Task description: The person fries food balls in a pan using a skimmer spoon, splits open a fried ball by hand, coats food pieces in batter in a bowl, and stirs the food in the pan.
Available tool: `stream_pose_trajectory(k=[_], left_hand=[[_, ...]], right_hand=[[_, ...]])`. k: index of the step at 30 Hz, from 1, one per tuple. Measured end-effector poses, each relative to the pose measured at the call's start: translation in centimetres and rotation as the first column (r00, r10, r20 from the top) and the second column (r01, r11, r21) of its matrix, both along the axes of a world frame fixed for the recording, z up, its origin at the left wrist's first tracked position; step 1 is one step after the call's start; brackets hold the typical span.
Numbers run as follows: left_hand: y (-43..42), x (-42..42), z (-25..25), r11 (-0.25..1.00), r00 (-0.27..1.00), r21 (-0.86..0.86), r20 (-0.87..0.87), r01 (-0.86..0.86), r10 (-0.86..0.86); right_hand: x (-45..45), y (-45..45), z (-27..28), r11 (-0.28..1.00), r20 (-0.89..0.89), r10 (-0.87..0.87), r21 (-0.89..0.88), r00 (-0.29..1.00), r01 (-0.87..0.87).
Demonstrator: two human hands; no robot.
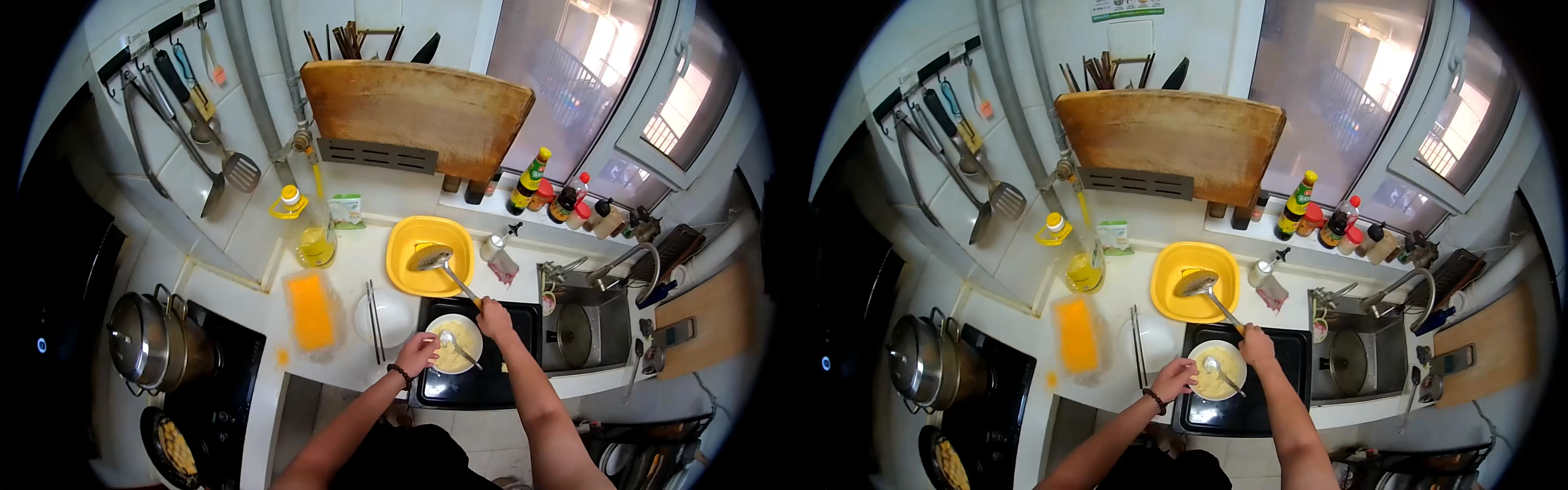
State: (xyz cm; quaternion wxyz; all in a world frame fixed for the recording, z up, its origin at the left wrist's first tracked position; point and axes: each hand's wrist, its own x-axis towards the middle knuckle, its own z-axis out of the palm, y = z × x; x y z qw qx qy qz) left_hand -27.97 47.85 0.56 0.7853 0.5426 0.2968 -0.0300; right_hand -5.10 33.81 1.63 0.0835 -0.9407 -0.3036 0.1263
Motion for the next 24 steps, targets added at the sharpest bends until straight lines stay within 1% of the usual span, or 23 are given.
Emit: stream_pose_trajectory(k=[1, 2, 5, 6, 7, 9, 10, 12, 13, 15, 16, 17, 18, 19, 20, 21, 22, 23, 24], left_hand=[[0.2, 1.0, 0.2, 1.0, 1.0, -0.008, 0.008, 0.007, -0.007], [0.5, 2.1, 0.1, 1.0, 1.0, -0.024, 0.02, 0.0, 0.0], [1.1, 4.3, 0.4, 0.998, 0.999, -0.06, 0.039, 0.001, 0.001], [1.0, 4.6, 0.5, 0.998, 0.999, -0.062, 0.039, 0.0, 0.002], [0.9, 4.9, 0.5, 0.998, 0.999, -0.064, 0.038, -0.004, 0.007], [0.6, 5.4, 0.0, 0.998, 0.999, -0.059, 0.036, 0.021, -0.019], [0.6, 5.9, -0.3, 0.998, 0.999, -0.045, 0.034, 0.036, -0.035], [0.7, 6.4, -0.9, 0.997, 0.998, -0.071, 0.057, 0.022, -0.018], [0.3, 6.2, -1.3, 0.995, 0.997, -0.095, 0.075, 0.003, 0.004], [-0.2, 5.9, -0.6, 0.997, 0.997, -0.077, 0.072, -0.024, 0.029], [-0.2, 5.2, -0.1, 0.997, 0.997, -0.059, 0.063, -0.048, 0.051], [-0.4, 4.3, 0.4, 0.994, 0.993, -0.056, 0.058, -0.097, 0.101], [-0.6, 3.6, 1.0, 0.993, 0.991, -0.045, 0.068, -0.111, 0.114], [-0.7, 2.6, 1.5, 0.991, 0.988, -0.033, 0.076, -0.129, 0.131], [-1.0, 1.5, 1.3, 0.985, 0.981, 0.004, 0.093, -0.171, 0.17], [-1.3, 0.2, 1.9, 0.974, 0.97, 0.012, 0.092, -0.226, 0.224], [-1.8, -1.7, 3.0, 0.963, 0.96, 0.022, 0.09, -0.269, 0.266], [-2.2, -3.6, 3.4, 0.949, 0.948, 0.034, 0.082, -0.312, 0.308], [-2.8, -5.6, 2.6, 0.928, 0.923, 0.002, 0.096, -0.373, 0.372]], right_hand=[[-0.9, 0.4, 1.6, 1.0, 0.034, 0.019, 0.017, 0.999, -0.019], [-1.5, 0.9, 3.1, 1.0, 0.042, 0.018, -0.017, 0.999, -0.017], [-3.4, 1.0, 4.7, 0.995, -0.005, -0.06, 0.073, 0.998, 0.061], [-4.4, 1.0, 4.7, 0.988, -0.054, -0.117, 0.099, 0.992, 0.122], [-4.9, 0.7, 3.6, 0.974, -0.135, -0.131, 0.169, 0.982, 0.153], [-5.6, 0.4, 2.8, 0.938, -0.205, -0.108, 0.303, 0.973, 0.168], [-5.8, 0.3, 2.4, 0.938, -0.2, -0.109, 0.303, 0.974, 0.168], [-6.8, 0.0, 2.2, 0.89, -0.227, -0.15, 0.392, 0.962, 0.232], [-7.0, -0.5, 2.3, 0.895, -0.23, -0.142, 0.387, 0.963, 0.224], [-6.7, -0.4, 3.3, 0.896, -0.302, -0.147, 0.362, 0.942, 0.256], [-6.0, -1.3, 0.0, 0.9, -0.162, -0.073, 0.414, 0.984, 0.135], [-5.7, -1.6, 0.1, 0.905, -0.167, -0.024, 0.416, 0.986, 0.092], [-5.6, -1.7, 1.2, 0.883, -0.427, -0.064, 0.397, 0.902, 0.25], [-5.8, -1.6, 2.1, 0.862, -0.656, -0.093, 0.323, 0.749, 0.39], [-6.8, -1.1, 4.8, 0.839, -0.748, -0.04, 0.336, 0.663, 0.429], [-7.4, -1.4, 6.1, 0.859, -0.749, 0.003, 0.341, 0.663, 0.382], [-7.9, -1.9, 6.8, 0.803, -0.889, 0.099, 0.336, 0.447, 0.491], [-8.4, -2.0, 7.4, 0.755, -0.961, 0.199, 0.276, 0.193, 0.595], [-9.3, -2.1, 8.1, 0.76, -0.963, 0.249, 0.262, 0.106, 0.595]])
